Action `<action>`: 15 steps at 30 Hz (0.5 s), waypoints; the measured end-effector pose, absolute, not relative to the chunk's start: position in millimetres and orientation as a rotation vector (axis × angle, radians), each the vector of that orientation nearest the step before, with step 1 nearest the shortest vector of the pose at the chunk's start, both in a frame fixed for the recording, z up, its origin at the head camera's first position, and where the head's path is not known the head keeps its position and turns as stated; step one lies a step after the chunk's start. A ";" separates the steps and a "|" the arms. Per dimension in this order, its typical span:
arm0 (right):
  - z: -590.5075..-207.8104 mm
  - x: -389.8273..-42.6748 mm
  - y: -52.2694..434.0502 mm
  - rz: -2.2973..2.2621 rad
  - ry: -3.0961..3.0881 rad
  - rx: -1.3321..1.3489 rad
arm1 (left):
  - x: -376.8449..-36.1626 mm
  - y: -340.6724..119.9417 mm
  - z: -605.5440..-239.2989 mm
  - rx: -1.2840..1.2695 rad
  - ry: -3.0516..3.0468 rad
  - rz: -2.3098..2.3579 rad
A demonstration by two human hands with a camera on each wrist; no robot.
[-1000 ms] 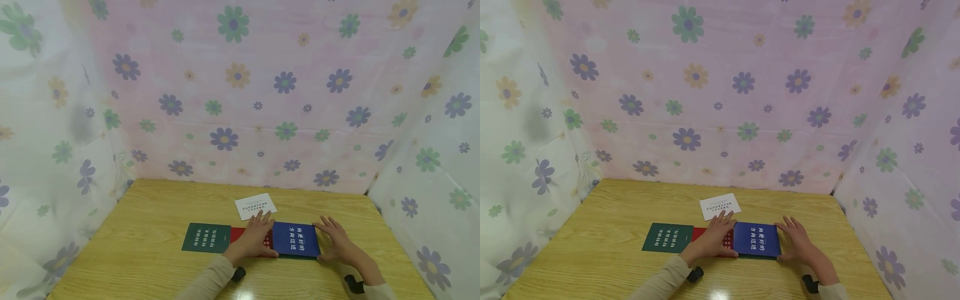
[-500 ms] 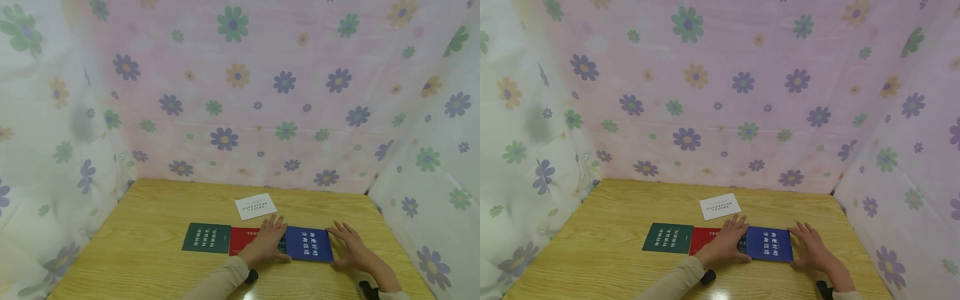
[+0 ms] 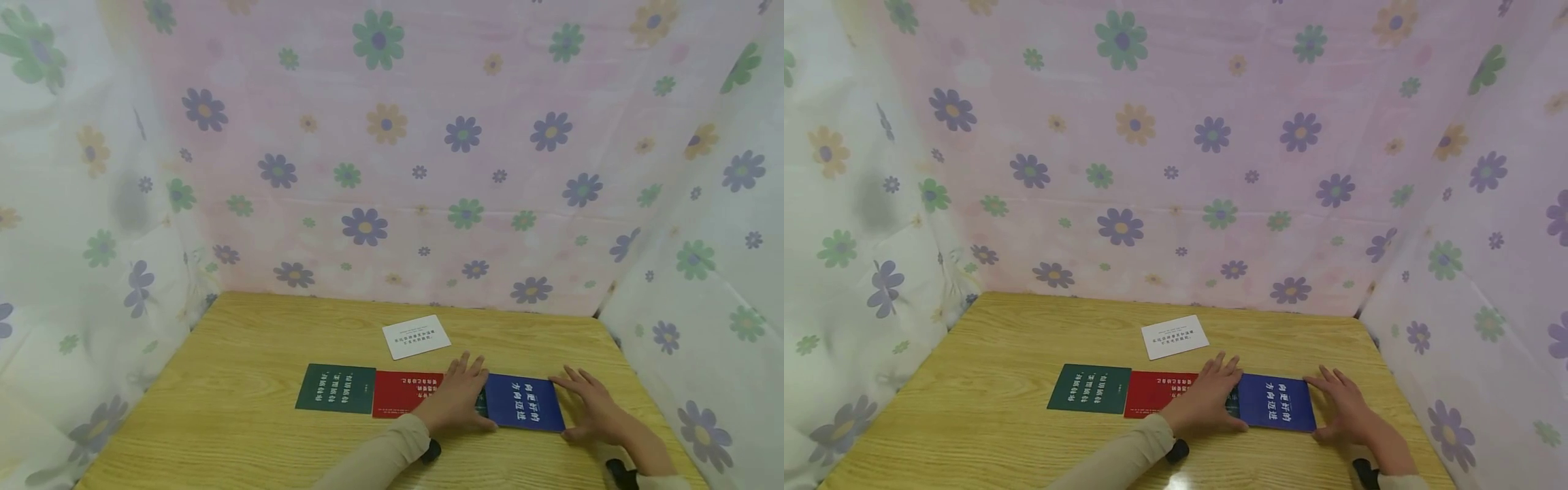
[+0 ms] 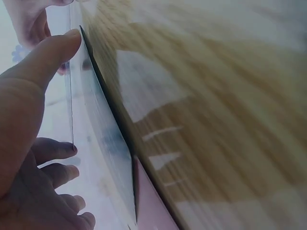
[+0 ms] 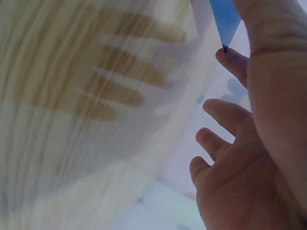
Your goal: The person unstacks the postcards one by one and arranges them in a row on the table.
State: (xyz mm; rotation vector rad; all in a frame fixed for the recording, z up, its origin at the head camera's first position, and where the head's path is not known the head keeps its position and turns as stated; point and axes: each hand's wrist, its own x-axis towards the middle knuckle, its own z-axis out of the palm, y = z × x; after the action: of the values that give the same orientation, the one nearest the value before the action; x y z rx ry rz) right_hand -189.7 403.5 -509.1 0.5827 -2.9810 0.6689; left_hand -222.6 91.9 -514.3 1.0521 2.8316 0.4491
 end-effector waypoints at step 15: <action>-497.1 -195.7 432.4 0.639 -3.092 0.527 | -231.5 131.8 -511.5 1.066 2.870 0.294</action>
State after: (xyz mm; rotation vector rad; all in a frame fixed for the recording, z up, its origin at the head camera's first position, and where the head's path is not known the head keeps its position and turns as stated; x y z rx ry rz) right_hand -195.7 432.4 -497.1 0.5270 -3.0921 0.6392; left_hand -231.5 131.8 -511.5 1.0662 2.8700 0.2944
